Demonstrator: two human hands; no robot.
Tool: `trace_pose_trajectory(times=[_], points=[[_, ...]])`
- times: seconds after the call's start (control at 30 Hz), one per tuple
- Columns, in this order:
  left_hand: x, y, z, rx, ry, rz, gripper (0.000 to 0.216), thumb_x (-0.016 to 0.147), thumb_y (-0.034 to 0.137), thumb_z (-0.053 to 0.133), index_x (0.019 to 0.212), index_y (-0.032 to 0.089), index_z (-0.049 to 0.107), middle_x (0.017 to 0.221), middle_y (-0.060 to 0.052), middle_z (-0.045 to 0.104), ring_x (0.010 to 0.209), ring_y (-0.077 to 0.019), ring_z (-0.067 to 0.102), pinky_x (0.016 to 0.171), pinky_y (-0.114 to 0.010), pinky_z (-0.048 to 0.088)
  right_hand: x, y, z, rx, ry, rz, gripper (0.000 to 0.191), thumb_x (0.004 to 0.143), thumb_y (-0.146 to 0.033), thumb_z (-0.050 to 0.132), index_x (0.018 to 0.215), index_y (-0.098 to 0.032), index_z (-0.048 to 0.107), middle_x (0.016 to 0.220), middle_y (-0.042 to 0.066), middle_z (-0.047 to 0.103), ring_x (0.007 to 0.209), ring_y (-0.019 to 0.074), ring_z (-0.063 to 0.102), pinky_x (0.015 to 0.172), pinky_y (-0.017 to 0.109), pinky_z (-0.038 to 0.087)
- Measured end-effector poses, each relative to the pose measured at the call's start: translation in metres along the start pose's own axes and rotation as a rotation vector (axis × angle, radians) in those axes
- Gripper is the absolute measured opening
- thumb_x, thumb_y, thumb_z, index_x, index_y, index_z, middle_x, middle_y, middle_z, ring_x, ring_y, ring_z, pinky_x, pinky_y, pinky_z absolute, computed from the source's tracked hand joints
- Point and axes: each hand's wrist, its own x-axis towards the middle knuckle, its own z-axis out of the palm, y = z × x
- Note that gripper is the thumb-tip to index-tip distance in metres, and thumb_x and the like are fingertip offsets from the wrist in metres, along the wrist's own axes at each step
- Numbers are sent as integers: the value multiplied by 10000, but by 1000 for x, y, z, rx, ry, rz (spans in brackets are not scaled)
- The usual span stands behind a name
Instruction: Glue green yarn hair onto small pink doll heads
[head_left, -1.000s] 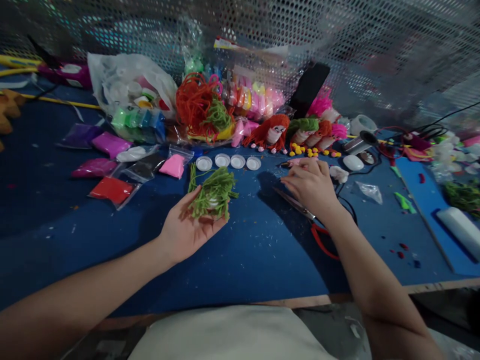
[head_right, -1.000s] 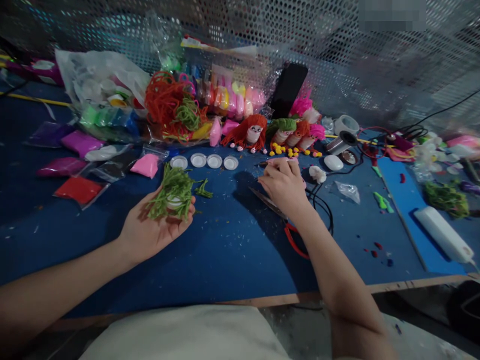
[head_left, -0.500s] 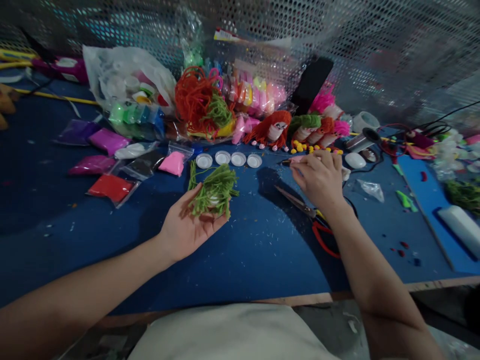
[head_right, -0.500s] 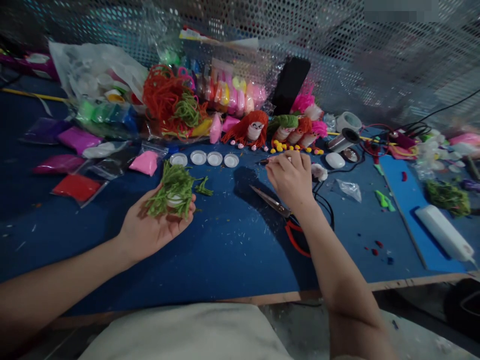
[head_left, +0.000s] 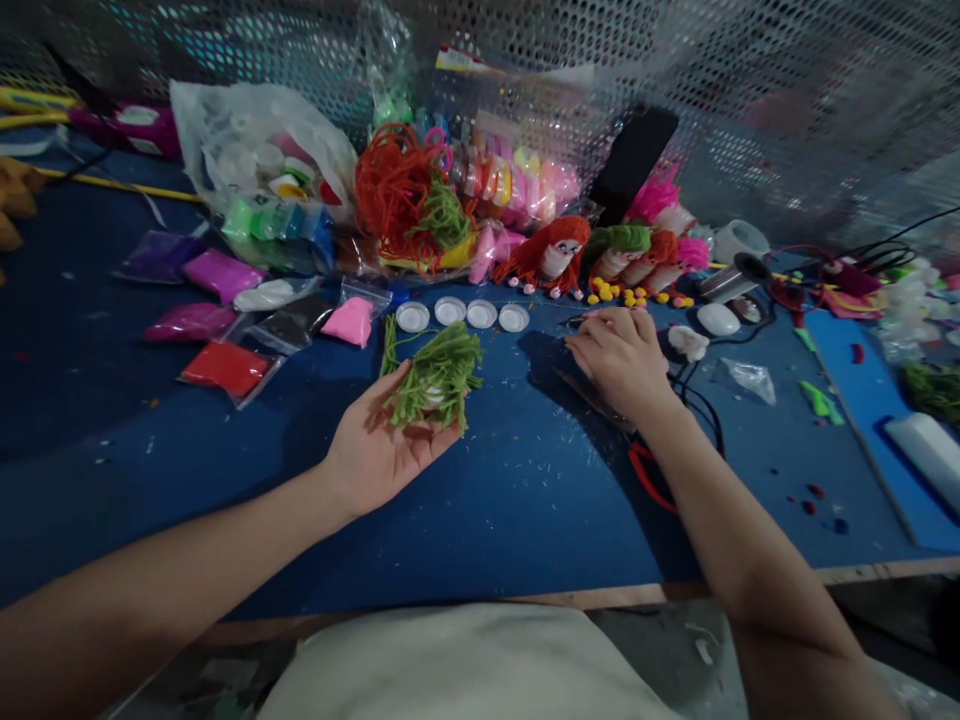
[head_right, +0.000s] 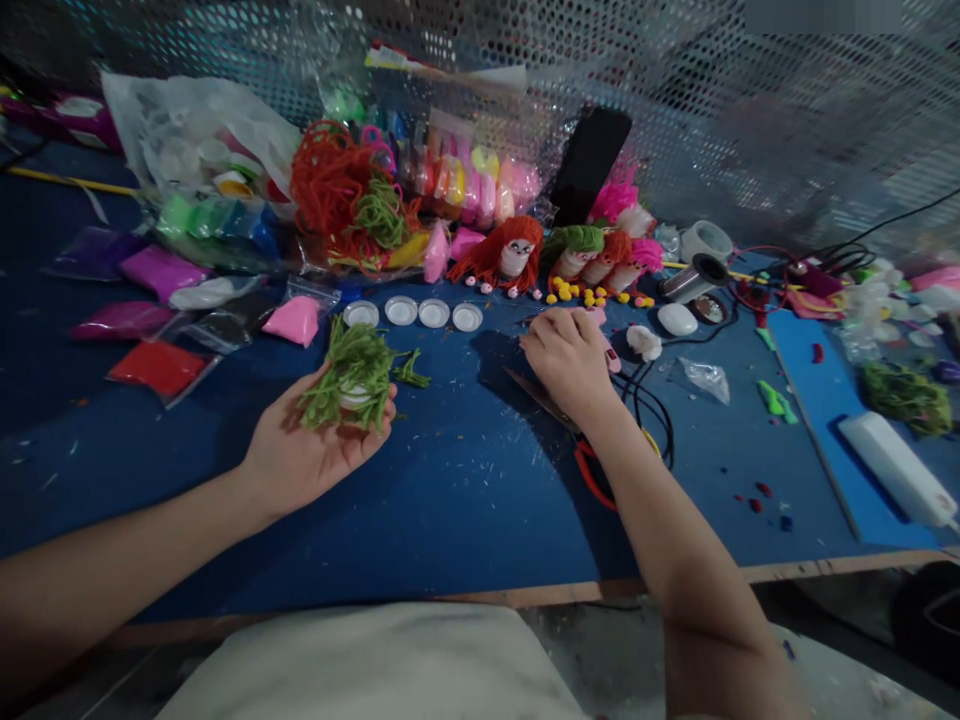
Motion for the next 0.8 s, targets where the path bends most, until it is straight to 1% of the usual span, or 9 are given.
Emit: trace_pose_trajectory(times=[0.07,0.13,0.27,0.33,0.47,0.53,0.6,0.73,0.8], points=[[0,0,-1,-3,0,4,350,991,284,473,1203,84,667,838,-130,762,709,-213,742,646,-309,648,3,-2,-2,6,-31,4,326,1022,-245,414,967,-205,733,1063,142,706,1176,332,520,990,501,379],[0,0,-1,-5,-9,-1,349,994,286,472,1197,81,669,840,-131,763,713,-212,743,647,-309,650,4,-2,-4,16,-31,15,321,1023,-260,413,988,-203,727,1079,145,705,1169,342,519,979,505,381],[1,0,-2,-5,-29,-4,323,997,281,473,1119,67,683,833,-136,761,709,-213,746,640,-308,655,-1,1,-4,19,82,71,283,1024,-304,450,1052,-224,720,1143,126,704,1192,344,514,1011,513,350],[1,1,-2,-1,-40,-4,320,1000,282,469,1089,65,687,832,-139,760,712,-213,748,644,-309,658,-5,5,-2,7,127,16,235,1009,-302,504,1024,-230,727,1098,108,717,1172,326,523,1011,492,342],[1,1,-3,1,-63,-4,333,1015,289,448,1039,68,696,830,-139,764,705,-208,752,644,-303,660,-10,14,3,-29,210,-194,157,985,-286,587,972,-264,741,1000,40,743,1124,275,539,969,436,345],[1,1,-3,2,-59,-2,336,1016,289,445,1025,68,698,826,-138,765,701,-208,753,640,-303,661,-10,16,5,-28,240,-232,145,981,-279,599,964,-273,742,992,29,745,1119,265,540,953,424,346],[1,0,-3,5,-55,-3,334,1014,289,449,1019,67,699,822,-138,765,701,-212,754,638,-307,662,-7,15,6,-37,222,-225,151,986,-271,588,947,-264,734,985,35,740,1112,264,541,945,421,351],[2,0,-3,15,-47,5,322,1006,286,469,1001,63,701,817,-136,765,698,-215,755,635,-308,663,-2,9,4,-114,142,-184,223,1016,-288,515,937,-215,711,997,75,729,1078,279,546,933,432,369],[3,0,-4,24,-43,11,315,1000,287,481,991,63,701,819,-136,764,694,-216,755,634,-310,664,0,7,1,-119,163,-130,244,1022,-298,493,973,-198,711,1034,97,726,1089,295,539,933,447,373]])
